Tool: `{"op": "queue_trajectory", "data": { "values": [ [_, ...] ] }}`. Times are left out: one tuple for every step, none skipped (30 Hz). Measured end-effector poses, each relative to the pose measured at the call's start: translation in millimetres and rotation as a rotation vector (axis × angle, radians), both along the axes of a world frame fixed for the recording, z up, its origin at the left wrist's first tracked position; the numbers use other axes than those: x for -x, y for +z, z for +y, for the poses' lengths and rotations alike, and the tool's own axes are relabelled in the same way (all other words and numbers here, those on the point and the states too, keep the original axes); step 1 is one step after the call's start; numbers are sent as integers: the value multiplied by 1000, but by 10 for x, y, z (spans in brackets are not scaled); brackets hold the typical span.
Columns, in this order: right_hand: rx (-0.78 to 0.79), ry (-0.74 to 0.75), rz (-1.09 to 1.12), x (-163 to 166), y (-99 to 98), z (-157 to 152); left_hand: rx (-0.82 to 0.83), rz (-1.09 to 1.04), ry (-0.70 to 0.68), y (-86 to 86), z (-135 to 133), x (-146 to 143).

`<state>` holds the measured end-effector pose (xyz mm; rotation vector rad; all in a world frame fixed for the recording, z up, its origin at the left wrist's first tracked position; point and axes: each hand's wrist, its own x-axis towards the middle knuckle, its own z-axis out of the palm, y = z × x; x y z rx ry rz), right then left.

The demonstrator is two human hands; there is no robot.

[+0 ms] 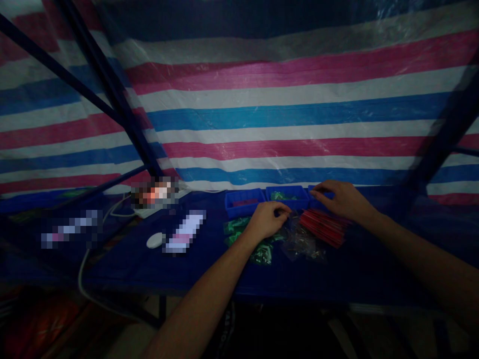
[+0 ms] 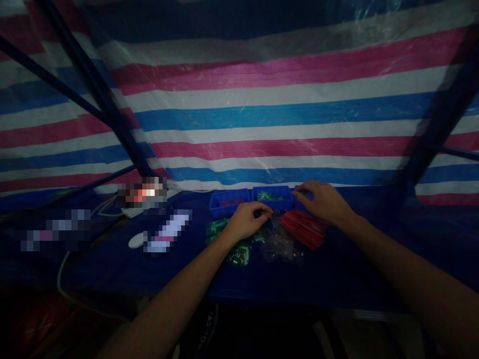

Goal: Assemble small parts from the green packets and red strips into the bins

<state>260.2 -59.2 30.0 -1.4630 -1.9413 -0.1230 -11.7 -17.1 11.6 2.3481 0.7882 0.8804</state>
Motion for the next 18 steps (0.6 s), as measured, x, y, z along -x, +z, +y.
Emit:
{"op": "queue_trajectory", "data": {
  "values": [
    [-31, -4, 15, 15, 9, -17, -3, -49, 28, 12, 3, 1],
    [-62, -4, 41, 37, 18, -37, 3, -107, 48, 22, 8, 0],
    [-81, 3, 76, 66, 26, -59, 20, -172, 58, 30, 13, -3],
    [-84, 18, 117, 103, 32, -82, 52, -236, 53, 35, 17, -6],
    [-71, 43, 162, 147, 34, -104, 96, -296, 33, 38, 19, -12],
    [-43, 74, 210, 196, 33, -123, 149, -348, 2, 40, 18, -18],
    [-4, 113, 259, 250, 27, -139, 202, -390, -34, 40, 15, -24],
    [43, 162, 321, 305, 17, -151, 245, -418, -70, 40, 8, -30],
    [102, 222, 398, 358, 2, -158, 275, -437, -103, 39, 0, -36],
    [168, 287, 493, 407, -15, -160, 291, -449, -129, 39, -10, -40],
    [229, 348, 607, 449, -33, -160, 294, -458, -145, 39, -20, -44],
    [287, 391, 709, 482, -51, -157, 287, -462, -154, 40, -31, -46],
    [336, 421, 796, 506, -67, -154, 275, -463, -157, 43, -40, -47],
    [374, 434, 860, 522, -79, -151, 261, -461, -155, 46, -49, -47],
    [401, 434, 899, 530, -87, -150, 249, -457, -152, 50, -57, -46],
    [414, 425, 921, 532, -91, -151, 239, -451, -149, 55, -63, -45],
    [415, 413, 931, 532, -91, -154, 232, -449, -147, 59, -68, -45],
    [407, 401, 936, 531, -89, -159, 229, -450, -148, 64, -72, -44]
  ]
}}
